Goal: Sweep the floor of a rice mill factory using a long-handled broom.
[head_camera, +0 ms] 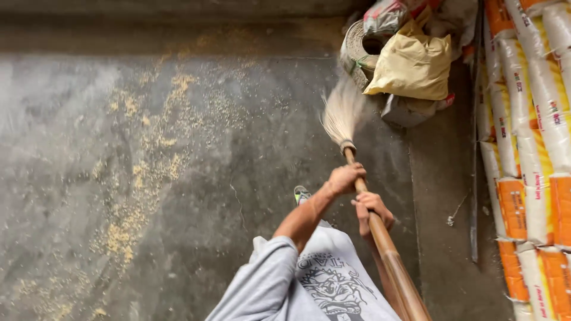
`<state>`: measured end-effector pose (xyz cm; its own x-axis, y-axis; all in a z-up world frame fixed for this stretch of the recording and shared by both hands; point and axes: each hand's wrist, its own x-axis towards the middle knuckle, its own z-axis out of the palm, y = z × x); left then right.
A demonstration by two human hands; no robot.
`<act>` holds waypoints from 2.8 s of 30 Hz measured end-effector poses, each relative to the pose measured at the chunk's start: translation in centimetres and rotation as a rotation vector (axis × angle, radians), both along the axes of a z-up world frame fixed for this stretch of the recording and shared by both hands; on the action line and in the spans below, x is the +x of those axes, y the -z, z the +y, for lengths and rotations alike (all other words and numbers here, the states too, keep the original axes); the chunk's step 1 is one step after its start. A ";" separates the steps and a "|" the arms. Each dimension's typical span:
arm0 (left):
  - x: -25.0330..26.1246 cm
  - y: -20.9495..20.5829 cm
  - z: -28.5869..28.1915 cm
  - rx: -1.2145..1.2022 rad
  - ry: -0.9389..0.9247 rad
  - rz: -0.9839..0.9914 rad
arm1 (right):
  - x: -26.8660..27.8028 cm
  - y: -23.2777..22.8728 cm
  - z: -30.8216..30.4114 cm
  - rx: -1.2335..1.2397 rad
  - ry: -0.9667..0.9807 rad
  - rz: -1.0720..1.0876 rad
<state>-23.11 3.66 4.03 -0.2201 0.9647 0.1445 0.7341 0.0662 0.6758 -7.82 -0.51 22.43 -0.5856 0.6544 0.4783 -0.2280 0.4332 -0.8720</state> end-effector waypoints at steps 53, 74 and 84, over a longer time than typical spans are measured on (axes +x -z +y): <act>-21.0 3.0 7.0 -0.044 0.087 -0.090 | -23.2 0.8 6.6 -0.079 0.074 -0.077; -32.3 7.4 -31.7 0.074 -1.475 -0.309 | -45.6 2.5 -13.6 0.090 -1.335 -0.156; -32.6 -3.5 -40.4 0.069 -1.963 -0.154 | -50.4 0.4 -19.5 -0.173 -1.857 -0.083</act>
<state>-55.74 -36.78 7.48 -0.8074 -0.5885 0.0435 -0.3611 0.5510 0.7523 -58.27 -20.03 21.99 -0.5321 -0.7344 0.4213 -0.2050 -0.3710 -0.9057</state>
